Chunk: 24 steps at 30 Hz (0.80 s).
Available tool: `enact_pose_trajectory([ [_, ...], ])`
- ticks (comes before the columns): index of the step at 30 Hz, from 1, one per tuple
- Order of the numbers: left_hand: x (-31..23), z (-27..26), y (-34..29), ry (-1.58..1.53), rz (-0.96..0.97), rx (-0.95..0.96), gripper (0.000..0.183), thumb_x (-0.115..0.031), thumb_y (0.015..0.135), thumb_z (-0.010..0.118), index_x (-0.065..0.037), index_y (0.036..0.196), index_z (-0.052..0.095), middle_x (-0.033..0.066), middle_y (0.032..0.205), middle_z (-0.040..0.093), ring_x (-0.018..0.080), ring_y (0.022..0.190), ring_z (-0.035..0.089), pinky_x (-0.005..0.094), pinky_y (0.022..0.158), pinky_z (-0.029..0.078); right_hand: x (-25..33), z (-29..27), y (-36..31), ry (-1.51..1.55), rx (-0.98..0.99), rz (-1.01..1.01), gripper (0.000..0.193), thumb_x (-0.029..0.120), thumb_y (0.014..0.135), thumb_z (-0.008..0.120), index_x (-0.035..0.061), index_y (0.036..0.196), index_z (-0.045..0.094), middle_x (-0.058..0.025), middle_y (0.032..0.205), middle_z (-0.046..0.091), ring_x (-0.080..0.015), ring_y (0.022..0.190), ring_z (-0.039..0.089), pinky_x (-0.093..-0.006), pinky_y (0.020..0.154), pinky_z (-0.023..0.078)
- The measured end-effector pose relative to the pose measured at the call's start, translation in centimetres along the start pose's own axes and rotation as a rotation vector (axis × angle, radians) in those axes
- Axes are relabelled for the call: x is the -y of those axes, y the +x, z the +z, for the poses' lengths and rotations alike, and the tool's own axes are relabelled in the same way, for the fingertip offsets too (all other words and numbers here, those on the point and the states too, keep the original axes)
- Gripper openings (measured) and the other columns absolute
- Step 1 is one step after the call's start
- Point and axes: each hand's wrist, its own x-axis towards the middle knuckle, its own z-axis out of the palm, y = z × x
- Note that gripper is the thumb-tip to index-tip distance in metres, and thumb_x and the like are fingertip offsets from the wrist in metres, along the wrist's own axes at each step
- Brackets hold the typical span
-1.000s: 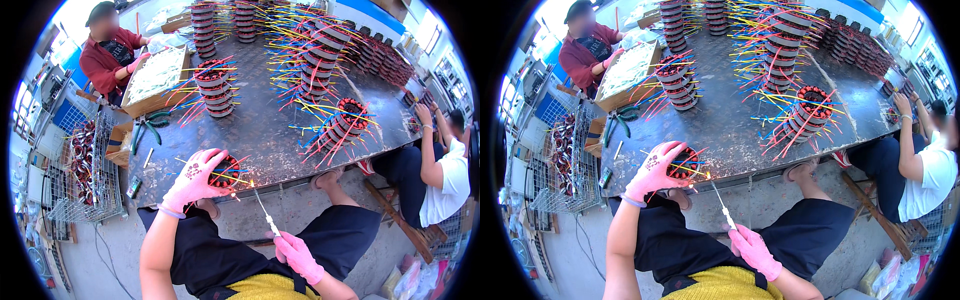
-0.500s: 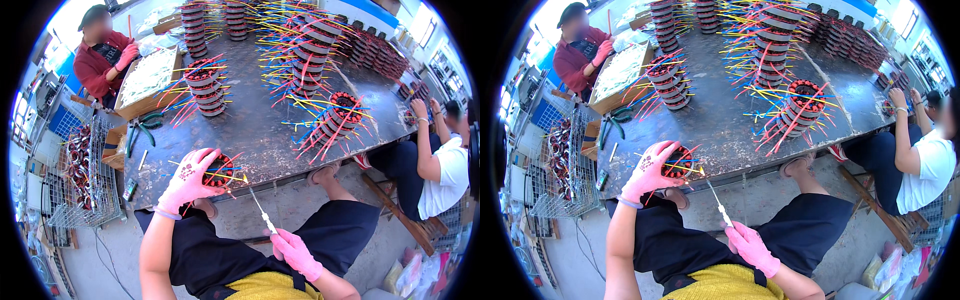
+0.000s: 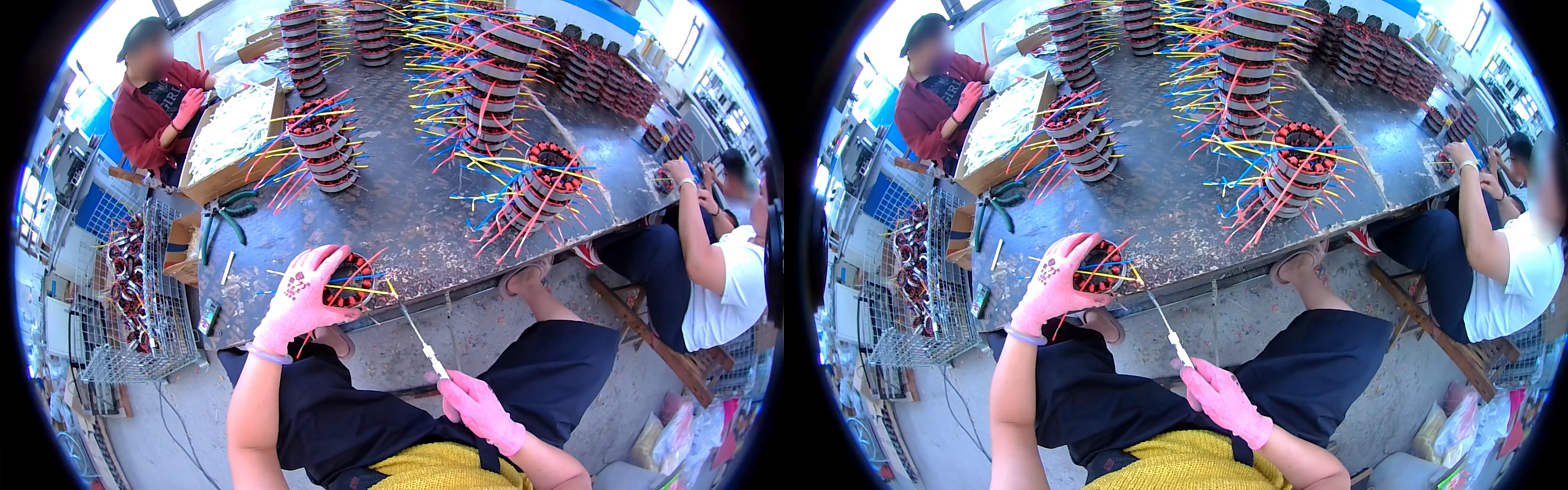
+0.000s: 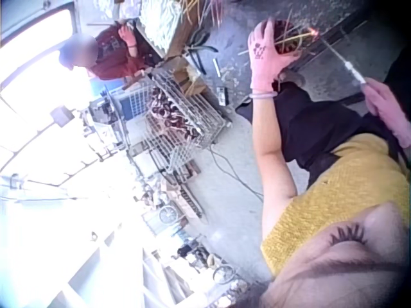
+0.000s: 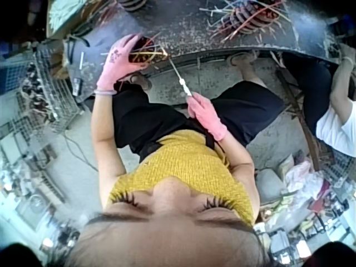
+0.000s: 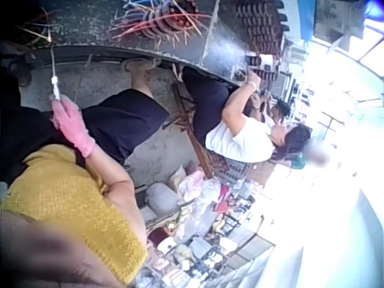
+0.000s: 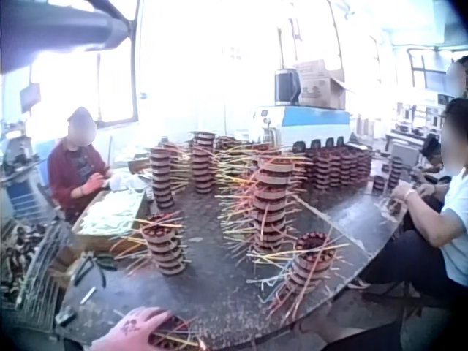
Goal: The person uses a soldering iron to fuse wire ends on a metal stator core and then places it onto a growing stack of similar components.
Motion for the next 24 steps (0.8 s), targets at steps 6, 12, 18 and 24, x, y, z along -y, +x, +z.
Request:
enact_pose_trajectory([
  [6,-0.20,-0.15,0.05,-0.009,-0.002,0.004,0.096,-0.030,0.056,0.087,-0.006,0.139,0.047,0.0176,0.137,0.049,0.0373,0.128,0.046,0.0451,0.110,0.035,0.16,0.11,0.11,0.035,0.007,0.008,0.039,0.029,0.103,0.046,0.0015,0.129,0.056,0.0042,0.067,0.046,-0.0050,0.059,0.043,-0.0228,0.055,0.036],
  [12,-0.17,-0.12,0.07,-0.016,-0.007,0.014,0.096,-0.031,0.057,0.087,-0.006,0.140,0.047,0.0177,0.138,0.048,0.0376,0.129,0.045,0.0452,0.110,0.035,0.24,0.18,-0.14,0.034,-0.002,0.000,0.039,0.028,0.104,0.046,0.0009,0.129,0.056,0.0041,0.067,0.046,-0.0048,0.059,0.043,-0.0228,0.055,0.036],
  [18,-0.59,-0.34,0.09,-0.014,-0.037,0.030,0.097,-0.033,0.057,0.088,-0.006,0.141,0.046,0.0181,0.138,0.048,0.0380,0.130,0.044,0.0453,0.110,0.034,0.40,0.11,0.10,0.030,0.009,0.003,0.038,0.028,0.103,0.046,0.0005,0.128,0.057,0.0037,0.066,0.046,-0.0051,0.058,0.043,-0.0233,0.054,0.036],
  [24,-0.77,-0.36,0.27,-0.007,-0.028,0.026,0.095,-0.034,0.058,0.087,-0.005,0.139,0.047,0.0183,0.137,0.049,0.0380,0.128,0.045,0.0452,0.110,0.035,0.16,0.16,-0.06,0.047,-0.007,-0.010,0.037,0.026,0.103,0.046,-0.0004,0.127,0.057,0.0033,0.063,0.045,-0.0051,0.057,0.042,-0.0236,0.054,0.036],
])
